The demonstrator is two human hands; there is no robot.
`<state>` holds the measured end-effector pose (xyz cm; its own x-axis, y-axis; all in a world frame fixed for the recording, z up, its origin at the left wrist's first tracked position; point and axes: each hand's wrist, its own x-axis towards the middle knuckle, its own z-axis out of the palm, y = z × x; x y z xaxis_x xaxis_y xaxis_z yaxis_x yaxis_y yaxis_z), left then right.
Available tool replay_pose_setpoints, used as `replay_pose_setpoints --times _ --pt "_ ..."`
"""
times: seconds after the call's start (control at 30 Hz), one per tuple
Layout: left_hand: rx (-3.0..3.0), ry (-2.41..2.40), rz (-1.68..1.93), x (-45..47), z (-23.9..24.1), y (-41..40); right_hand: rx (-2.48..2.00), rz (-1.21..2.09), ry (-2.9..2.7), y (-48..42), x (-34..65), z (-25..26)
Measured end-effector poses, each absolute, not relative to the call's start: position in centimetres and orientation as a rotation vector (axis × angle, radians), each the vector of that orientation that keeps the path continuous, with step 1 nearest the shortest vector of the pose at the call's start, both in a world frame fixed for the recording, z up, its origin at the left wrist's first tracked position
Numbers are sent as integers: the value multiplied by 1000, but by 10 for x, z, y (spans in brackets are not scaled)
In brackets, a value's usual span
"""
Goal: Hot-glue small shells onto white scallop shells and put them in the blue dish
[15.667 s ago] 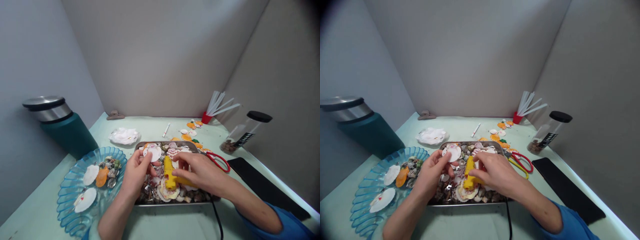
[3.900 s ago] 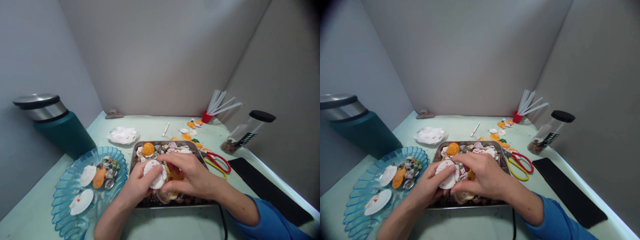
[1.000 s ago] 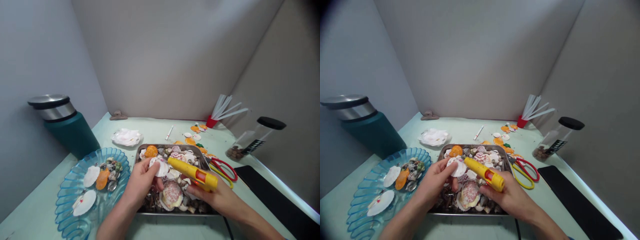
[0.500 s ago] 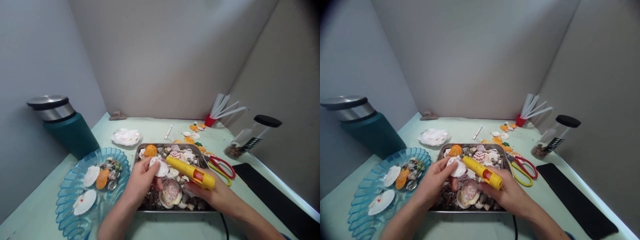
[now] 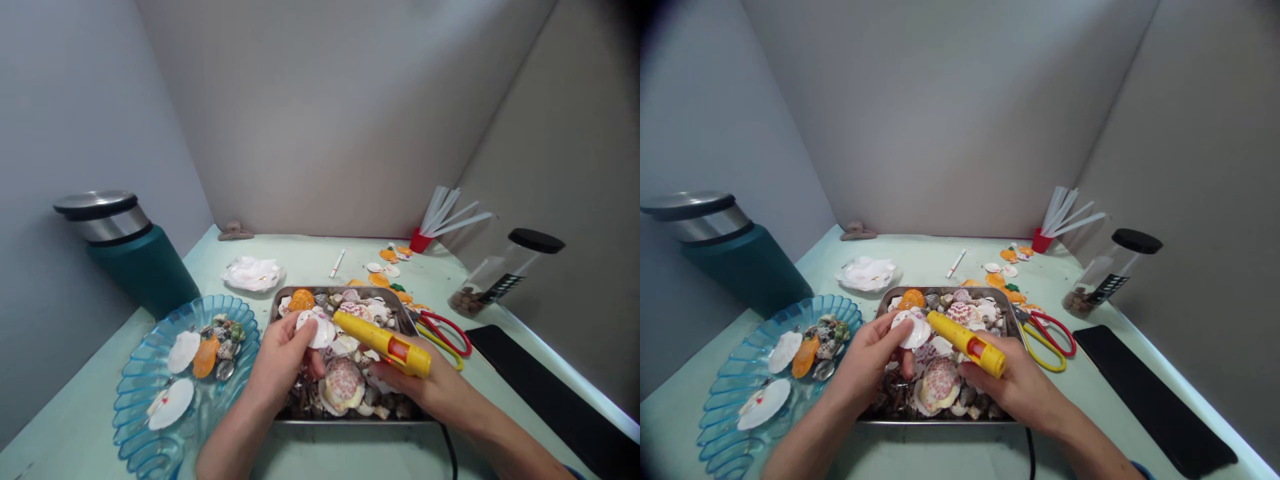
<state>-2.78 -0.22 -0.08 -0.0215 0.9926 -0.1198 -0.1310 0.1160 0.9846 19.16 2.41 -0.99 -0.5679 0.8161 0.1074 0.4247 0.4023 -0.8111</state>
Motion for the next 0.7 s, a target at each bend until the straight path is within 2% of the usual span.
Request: replay_pose_setpoints --times 0.33,0.7 --pt "983 1231 1274 -28 1 -1 -1072 1070 -2155 24 191 -9" --pt "1028 1198 1196 -29 -1 -3 -1062 1044 -2181 23 190 -4"
